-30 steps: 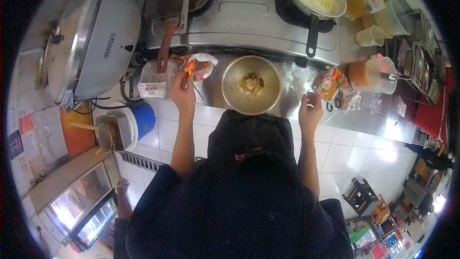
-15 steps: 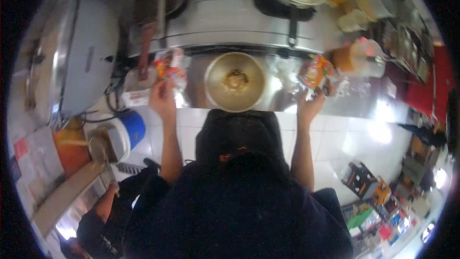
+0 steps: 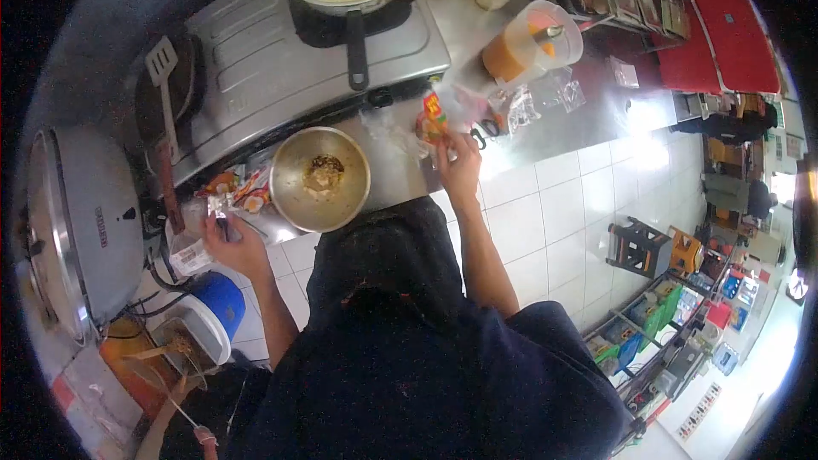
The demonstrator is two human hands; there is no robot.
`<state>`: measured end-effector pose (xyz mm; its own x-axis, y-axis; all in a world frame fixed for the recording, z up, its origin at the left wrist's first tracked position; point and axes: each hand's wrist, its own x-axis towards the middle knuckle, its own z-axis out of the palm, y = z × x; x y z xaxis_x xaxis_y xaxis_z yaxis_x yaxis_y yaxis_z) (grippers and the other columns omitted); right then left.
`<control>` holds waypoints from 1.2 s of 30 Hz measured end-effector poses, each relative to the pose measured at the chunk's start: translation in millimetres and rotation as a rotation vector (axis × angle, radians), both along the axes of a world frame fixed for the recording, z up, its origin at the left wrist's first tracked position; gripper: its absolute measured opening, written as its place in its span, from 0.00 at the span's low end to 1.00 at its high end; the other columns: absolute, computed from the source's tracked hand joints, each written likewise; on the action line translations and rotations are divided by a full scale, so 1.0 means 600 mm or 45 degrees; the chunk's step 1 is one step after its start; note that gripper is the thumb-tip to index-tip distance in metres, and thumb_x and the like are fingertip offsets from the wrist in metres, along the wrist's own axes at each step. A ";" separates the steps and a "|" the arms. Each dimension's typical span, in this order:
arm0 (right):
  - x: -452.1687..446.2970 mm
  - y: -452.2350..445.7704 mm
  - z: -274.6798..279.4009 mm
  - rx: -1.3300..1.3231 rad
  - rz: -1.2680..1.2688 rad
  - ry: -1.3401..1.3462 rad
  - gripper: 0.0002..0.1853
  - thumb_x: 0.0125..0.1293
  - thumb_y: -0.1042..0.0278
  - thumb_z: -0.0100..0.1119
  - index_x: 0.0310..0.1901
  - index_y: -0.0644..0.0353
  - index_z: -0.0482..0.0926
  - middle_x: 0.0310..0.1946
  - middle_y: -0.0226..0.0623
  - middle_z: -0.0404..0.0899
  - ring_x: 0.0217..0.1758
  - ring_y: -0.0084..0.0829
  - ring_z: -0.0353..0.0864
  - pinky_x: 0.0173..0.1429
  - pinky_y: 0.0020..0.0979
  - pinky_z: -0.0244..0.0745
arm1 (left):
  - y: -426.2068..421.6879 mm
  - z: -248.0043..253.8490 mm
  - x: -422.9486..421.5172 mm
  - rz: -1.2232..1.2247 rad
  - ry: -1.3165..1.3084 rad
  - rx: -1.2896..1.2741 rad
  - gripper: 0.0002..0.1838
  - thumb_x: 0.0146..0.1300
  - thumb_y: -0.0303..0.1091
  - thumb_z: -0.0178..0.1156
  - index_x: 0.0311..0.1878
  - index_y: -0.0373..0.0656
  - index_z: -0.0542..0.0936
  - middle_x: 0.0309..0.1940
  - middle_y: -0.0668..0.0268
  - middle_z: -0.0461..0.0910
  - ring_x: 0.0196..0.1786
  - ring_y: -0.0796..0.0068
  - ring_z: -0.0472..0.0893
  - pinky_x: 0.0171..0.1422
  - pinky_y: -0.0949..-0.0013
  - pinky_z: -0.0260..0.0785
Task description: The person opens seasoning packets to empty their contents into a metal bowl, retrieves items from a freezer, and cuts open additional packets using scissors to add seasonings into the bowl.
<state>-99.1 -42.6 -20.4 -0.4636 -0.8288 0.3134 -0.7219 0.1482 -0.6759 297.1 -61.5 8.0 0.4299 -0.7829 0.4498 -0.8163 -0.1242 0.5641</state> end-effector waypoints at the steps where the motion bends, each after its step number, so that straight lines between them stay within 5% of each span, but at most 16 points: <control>1: -0.009 -0.004 0.006 0.031 0.041 -0.186 0.17 0.58 0.72 0.67 0.50 0.61 0.80 0.35 0.42 0.79 0.38 0.43 0.78 0.45 0.38 0.74 | 0.002 0.035 -0.038 0.028 0.091 -0.052 0.16 0.63 0.30 0.63 0.52 0.34 0.77 0.60 0.48 0.73 0.64 0.50 0.70 0.68 0.52 0.62; 4: -0.060 0.012 0.017 -0.275 -0.278 0.023 0.24 0.58 0.67 0.69 0.56 0.61 0.77 0.43 0.45 0.81 0.42 0.43 0.80 0.48 0.37 0.74 | 0.015 0.117 -0.132 -0.214 -0.191 -0.268 0.13 0.62 0.27 0.64 0.49 0.35 0.77 0.59 0.48 0.73 0.62 0.51 0.71 0.68 0.55 0.62; 7: -0.181 -0.004 -0.008 -0.084 -0.623 0.657 0.22 0.60 0.63 0.67 0.54 0.62 0.77 0.47 0.47 0.82 0.45 0.43 0.82 0.48 0.39 0.75 | 0.020 0.124 -0.241 -0.536 0.149 -0.388 0.11 0.59 0.22 0.63 0.45 0.36 0.77 0.53 0.51 0.74 0.57 0.55 0.74 0.62 0.59 0.66; 9: -0.256 0.029 -0.038 0.013 -0.484 0.658 0.19 0.61 0.62 0.66 0.50 0.62 0.78 0.43 0.47 0.83 0.43 0.44 0.83 0.46 0.40 0.75 | 0.037 0.145 -0.303 -0.736 0.213 -0.303 0.10 0.58 0.21 0.63 0.43 0.36 0.78 0.49 0.52 0.76 0.55 0.57 0.75 0.60 0.61 0.68; 11: -0.302 0.016 0.027 0.046 -0.661 -0.009 0.14 0.63 0.62 0.63 0.41 0.67 0.79 0.32 0.54 0.83 0.34 0.48 0.83 0.40 0.42 0.75 | 0.026 0.156 -0.370 -1.004 0.265 -0.116 0.07 0.57 0.20 0.62 0.39 0.38 0.79 0.44 0.54 0.78 0.49 0.58 0.78 0.56 0.62 0.70; 12: -0.322 0.020 0.051 0.013 -0.666 -0.036 0.14 0.64 0.61 0.61 0.35 0.67 0.79 0.25 0.53 0.82 0.29 0.48 0.84 0.35 0.43 0.75 | 0.025 0.153 -0.398 -1.001 0.261 -0.119 0.07 0.57 0.20 0.62 0.39 0.38 0.79 0.44 0.54 0.78 0.49 0.58 0.78 0.56 0.62 0.70; 16: -0.397 0.043 0.094 -0.100 -0.726 0.092 0.14 0.66 0.60 0.59 0.32 0.65 0.78 0.25 0.51 0.82 0.29 0.49 0.84 0.32 0.42 0.74 | 0.023 0.112 -0.487 -0.966 0.272 0.049 0.06 0.57 0.21 0.62 0.38 0.37 0.79 0.44 0.55 0.79 0.47 0.59 0.79 0.54 0.62 0.71; 18: -0.435 0.047 0.088 0.033 -0.670 0.215 0.15 0.66 0.61 0.61 0.40 0.68 0.79 0.28 0.53 0.82 0.30 0.49 0.84 0.32 0.43 0.76 | 0.029 0.064 -0.526 -0.834 0.578 0.221 0.10 0.57 0.23 0.63 0.44 0.37 0.78 0.48 0.54 0.78 0.49 0.56 0.79 0.56 0.60 0.71; 21: -0.424 0.024 0.086 -0.162 -0.461 -0.278 0.20 0.65 0.65 0.63 0.52 0.72 0.75 0.42 0.55 0.81 0.41 0.48 0.83 0.40 0.42 0.78 | 0.019 -0.039 -0.579 -0.775 0.172 0.330 0.30 0.56 0.34 0.67 0.61 0.36 0.70 0.58 0.47 0.73 0.61 0.46 0.72 0.66 0.51 0.65; 22: -0.414 0.029 0.077 -0.119 -0.514 -0.024 0.24 0.64 0.66 0.63 0.57 0.72 0.72 0.48 0.54 0.78 0.48 0.46 0.80 0.47 0.41 0.76 | 0.015 -0.077 -0.597 -0.744 -0.039 0.426 0.36 0.56 0.38 0.68 0.66 0.36 0.67 0.61 0.44 0.70 0.65 0.43 0.68 0.70 0.48 0.61; 24: -0.385 0.040 0.057 -0.080 -0.528 0.202 0.28 0.64 0.66 0.64 0.62 0.71 0.68 0.54 0.53 0.75 0.54 0.44 0.77 0.54 0.39 0.75 | -0.004 -0.119 -0.633 -0.947 0.242 0.579 0.42 0.55 0.42 0.68 0.70 0.35 0.63 0.64 0.40 0.66 0.69 0.39 0.62 0.74 0.46 0.54; 28: -0.276 0.062 0.020 0.039 0.011 -0.144 0.27 0.64 0.69 0.62 0.62 0.71 0.67 0.56 0.53 0.72 0.57 0.44 0.74 0.57 0.38 0.73 | 0.034 -0.061 -0.663 -0.697 0.020 0.575 0.37 0.58 0.40 0.67 0.67 0.34 0.63 0.64 0.40 0.66 0.66 0.43 0.67 0.72 0.49 0.59; 30: -0.220 0.058 0.031 0.112 0.185 -0.329 0.18 0.64 0.71 0.62 0.54 0.69 0.73 0.44 0.48 0.79 0.48 0.41 0.80 0.52 0.37 0.76 | 0.064 -0.054 -0.626 -0.499 0.775 0.501 0.30 0.63 0.40 0.64 0.64 0.37 0.67 0.61 0.53 0.69 0.59 0.58 0.74 0.60 0.57 0.70; 32: -0.192 0.054 0.023 0.337 0.639 -0.538 0.12 0.63 0.74 0.60 0.48 0.64 0.76 0.41 0.47 0.80 0.45 0.46 0.81 0.49 0.39 0.75 | 0.109 -0.067 -0.549 0.341 1.377 0.211 0.25 0.67 0.38 0.61 0.62 0.38 0.68 0.60 0.56 0.69 0.58 0.66 0.73 0.57 0.65 0.72; 34: -0.160 0.042 0.021 0.360 0.829 -0.617 0.10 0.63 0.74 0.59 0.46 0.63 0.77 0.39 0.47 0.80 0.43 0.46 0.82 0.48 0.39 0.76 | 0.089 -0.042 -0.457 1.097 1.583 -0.162 0.22 0.68 0.39 0.60 0.58 0.37 0.68 0.58 0.56 0.70 0.58 0.65 0.74 0.57 0.65 0.72; 36: -0.133 0.030 0.017 0.380 1.038 -0.681 0.09 0.63 0.74 0.59 0.44 0.63 0.77 0.37 0.46 0.81 0.41 0.46 0.83 0.47 0.39 0.77 | 0.113 -0.064 -0.353 0.707 1.851 -0.282 0.19 0.69 0.36 0.60 0.54 0.36 0.68 0.52 0.54 0.74 0.52 0.64 0.77 0.53 0.64 0.76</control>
